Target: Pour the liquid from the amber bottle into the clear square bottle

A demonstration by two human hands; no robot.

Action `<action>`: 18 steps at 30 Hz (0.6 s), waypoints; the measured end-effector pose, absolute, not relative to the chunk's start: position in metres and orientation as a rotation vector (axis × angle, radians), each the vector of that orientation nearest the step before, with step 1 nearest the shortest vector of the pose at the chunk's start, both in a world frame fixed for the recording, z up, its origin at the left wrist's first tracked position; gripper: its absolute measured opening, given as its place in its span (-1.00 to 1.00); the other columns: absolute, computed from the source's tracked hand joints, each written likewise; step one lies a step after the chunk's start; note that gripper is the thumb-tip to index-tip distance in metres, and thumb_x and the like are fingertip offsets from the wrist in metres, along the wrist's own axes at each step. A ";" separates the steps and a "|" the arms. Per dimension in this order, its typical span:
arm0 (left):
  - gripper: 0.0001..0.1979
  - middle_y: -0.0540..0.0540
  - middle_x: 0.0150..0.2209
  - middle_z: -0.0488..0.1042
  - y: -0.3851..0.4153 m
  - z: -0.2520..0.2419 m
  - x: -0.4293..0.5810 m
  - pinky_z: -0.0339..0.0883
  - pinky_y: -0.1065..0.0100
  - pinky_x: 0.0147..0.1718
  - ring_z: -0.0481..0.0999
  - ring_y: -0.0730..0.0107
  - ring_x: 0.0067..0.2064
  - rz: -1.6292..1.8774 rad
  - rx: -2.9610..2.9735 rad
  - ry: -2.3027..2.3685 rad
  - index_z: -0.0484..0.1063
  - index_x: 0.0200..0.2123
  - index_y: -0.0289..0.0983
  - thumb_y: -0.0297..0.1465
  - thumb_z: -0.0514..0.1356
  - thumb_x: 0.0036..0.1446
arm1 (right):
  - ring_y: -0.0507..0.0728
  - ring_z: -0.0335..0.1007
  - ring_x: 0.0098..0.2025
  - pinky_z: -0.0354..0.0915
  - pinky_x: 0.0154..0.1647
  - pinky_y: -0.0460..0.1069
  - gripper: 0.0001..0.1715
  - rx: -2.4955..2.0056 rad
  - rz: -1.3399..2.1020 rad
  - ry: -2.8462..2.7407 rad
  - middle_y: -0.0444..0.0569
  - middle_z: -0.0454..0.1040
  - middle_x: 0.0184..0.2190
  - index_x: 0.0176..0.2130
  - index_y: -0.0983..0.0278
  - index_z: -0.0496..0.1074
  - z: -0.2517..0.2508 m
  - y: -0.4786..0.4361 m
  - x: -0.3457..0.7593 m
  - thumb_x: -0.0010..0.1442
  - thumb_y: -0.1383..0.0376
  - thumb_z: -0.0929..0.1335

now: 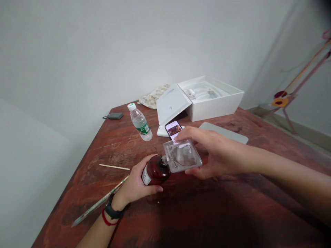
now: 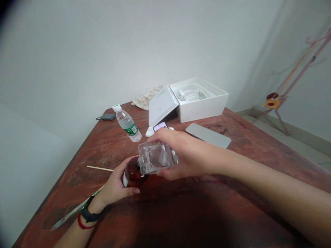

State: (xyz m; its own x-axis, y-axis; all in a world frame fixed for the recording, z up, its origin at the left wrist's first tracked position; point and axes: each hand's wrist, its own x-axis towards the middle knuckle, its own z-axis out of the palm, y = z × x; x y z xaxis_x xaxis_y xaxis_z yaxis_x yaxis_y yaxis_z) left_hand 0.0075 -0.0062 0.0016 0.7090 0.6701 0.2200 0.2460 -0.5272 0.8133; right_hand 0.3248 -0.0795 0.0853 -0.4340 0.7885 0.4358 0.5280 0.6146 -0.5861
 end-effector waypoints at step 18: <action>-0.02 -0.29 0.29 0.51 -0.006 0.003 0.008 0.36 -0.03 0.32 0.54 -0.19 0.27 0.677 2.099 0.705 0.36 0.38 -0.20 0.00 0.59 -0.02 | 0.19 0.59 -0.08 0.47 -0.01 0.03 -0.23 -0.999 0.393 -2.169 -0.05 0.59 0.01 0.20 0.13 0.38 0.089 -0.080 0.324 0.05 0.32 0.58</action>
